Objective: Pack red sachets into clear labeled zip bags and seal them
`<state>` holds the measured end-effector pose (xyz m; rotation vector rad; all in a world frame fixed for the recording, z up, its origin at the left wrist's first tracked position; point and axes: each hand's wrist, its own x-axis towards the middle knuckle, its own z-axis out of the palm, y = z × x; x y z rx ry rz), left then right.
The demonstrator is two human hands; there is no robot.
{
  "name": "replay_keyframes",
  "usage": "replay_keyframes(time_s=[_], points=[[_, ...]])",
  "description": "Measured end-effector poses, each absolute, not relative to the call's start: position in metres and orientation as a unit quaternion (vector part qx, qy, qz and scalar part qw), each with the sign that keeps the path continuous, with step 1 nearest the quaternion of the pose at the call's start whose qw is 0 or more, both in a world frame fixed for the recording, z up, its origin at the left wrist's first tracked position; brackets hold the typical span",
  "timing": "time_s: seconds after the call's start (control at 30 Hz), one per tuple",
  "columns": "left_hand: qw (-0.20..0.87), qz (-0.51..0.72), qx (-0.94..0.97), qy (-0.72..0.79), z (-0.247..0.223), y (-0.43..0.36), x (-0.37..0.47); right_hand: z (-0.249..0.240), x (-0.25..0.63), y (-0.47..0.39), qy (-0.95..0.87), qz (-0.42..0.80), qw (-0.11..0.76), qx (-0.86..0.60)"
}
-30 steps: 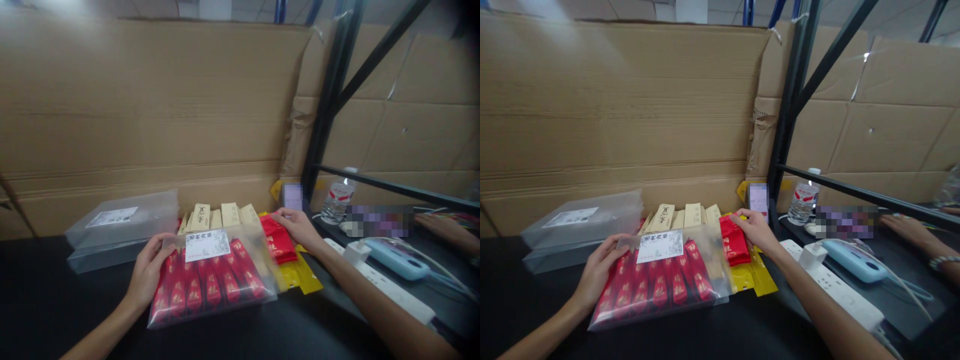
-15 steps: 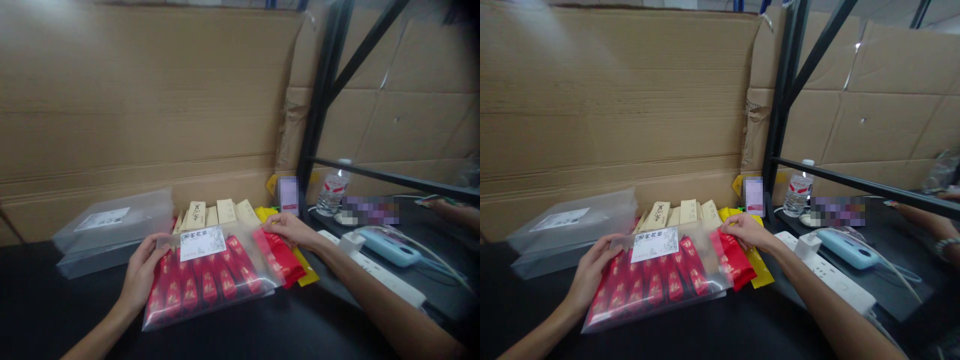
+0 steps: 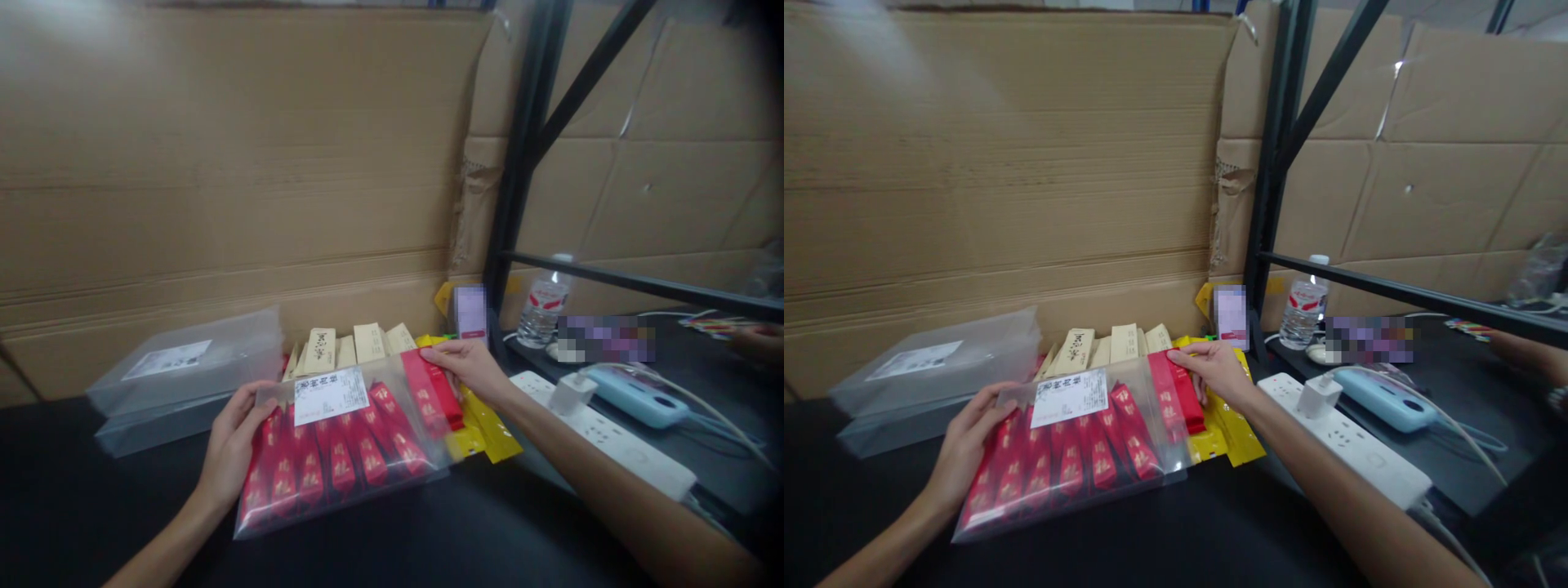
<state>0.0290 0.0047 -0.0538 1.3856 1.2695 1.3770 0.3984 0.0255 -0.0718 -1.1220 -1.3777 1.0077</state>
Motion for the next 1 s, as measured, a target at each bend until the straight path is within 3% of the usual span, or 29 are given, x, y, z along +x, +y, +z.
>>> replay_keyframes(time_s=[0.2,0.53,0.7,1.0], points=[[0.402,0.544,0.543,0.497,-0.056,0.006,0.029,-0.068,0.393,0.024,-0.56,0.394,0.571,-0.453],[0.388,0.541,0.554,0.5,-0.06,0.009,0.025,-0.069,0.412,0.026,-0.594,0.563,0.425,-0.388],[0.379,0.536,0.564,0.501,-0.058,0.009,0.024,-0.071,0.412,0.024,-0.626,0.579,0.355,-0.382],[0.366,0.532,0.571,0.507,-0.055,0.008,0.026,-0.073,0.401,0.023,-0.632,0.513,0.371,-0.447]])
